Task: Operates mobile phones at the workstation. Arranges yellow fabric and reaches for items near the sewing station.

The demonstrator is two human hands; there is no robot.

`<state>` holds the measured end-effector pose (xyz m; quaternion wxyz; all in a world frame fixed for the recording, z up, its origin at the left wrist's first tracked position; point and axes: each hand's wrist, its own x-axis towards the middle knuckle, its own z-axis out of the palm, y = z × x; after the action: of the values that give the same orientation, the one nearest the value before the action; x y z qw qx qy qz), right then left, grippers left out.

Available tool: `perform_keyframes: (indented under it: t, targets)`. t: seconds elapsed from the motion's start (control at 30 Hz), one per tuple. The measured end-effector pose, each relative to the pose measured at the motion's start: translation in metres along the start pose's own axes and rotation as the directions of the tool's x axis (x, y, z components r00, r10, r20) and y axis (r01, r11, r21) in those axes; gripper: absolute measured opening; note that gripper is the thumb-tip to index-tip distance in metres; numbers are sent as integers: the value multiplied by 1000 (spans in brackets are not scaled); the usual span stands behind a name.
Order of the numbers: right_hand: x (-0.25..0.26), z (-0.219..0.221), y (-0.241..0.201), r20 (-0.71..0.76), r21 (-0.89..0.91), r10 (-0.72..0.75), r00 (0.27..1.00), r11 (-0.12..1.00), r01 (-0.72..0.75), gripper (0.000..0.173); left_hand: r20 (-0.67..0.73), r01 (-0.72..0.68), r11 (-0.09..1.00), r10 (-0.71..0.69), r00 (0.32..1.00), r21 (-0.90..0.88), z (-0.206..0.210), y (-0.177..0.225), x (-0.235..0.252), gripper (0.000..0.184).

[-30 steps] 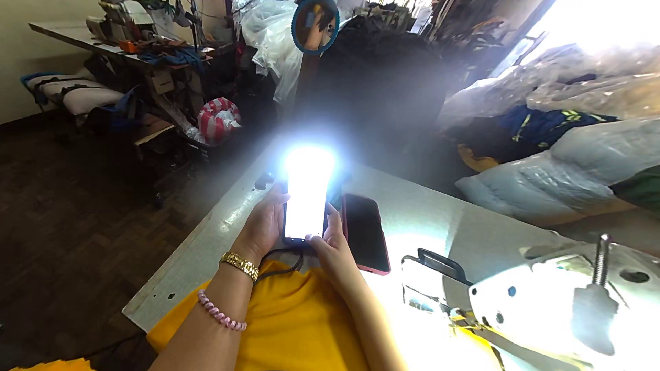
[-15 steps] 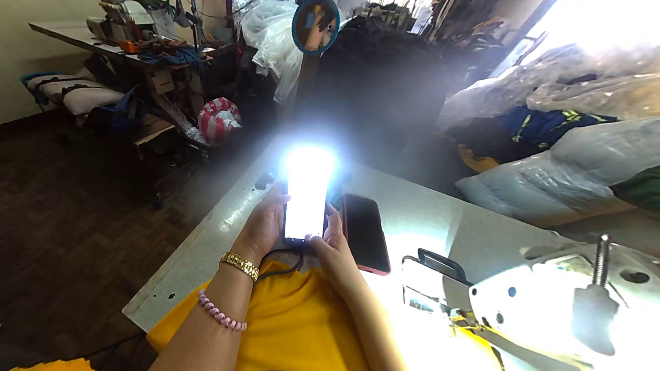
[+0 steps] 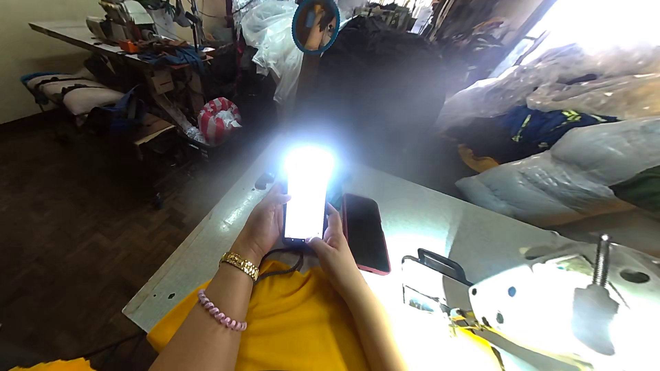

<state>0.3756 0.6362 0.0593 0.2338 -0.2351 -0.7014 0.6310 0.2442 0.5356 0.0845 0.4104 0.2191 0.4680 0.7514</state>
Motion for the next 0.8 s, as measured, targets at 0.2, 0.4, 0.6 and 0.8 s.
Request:
perform_keyframes:
  t: [0.2, 0.4, 0.6, 0.8]
  targets:
    - [0, 0, 1, -1, -22, -5, 1000, 1000, 5, 85, -2, -7, 1000, 7, 1000, 1, 1, 0, 0, 52]
    - [0, 0, 1, 2, -24, -6, 1000, 1000, 6, 86, -2, -10, 1000, 10, 1000, -14, 1, 0, -1, 52]
    - [0, -1, 0, 27, -16, 4, 1000, 1000, -3, 94, 6, -15, 999, 15, 1000, -33, 1, 1, -2, 50]
    - [1, -3, 2, 59, -22, 14, 998, 1000, -12, 100, 40, -29, 998, 31, 999, -46, 0, 1, -2, 50]
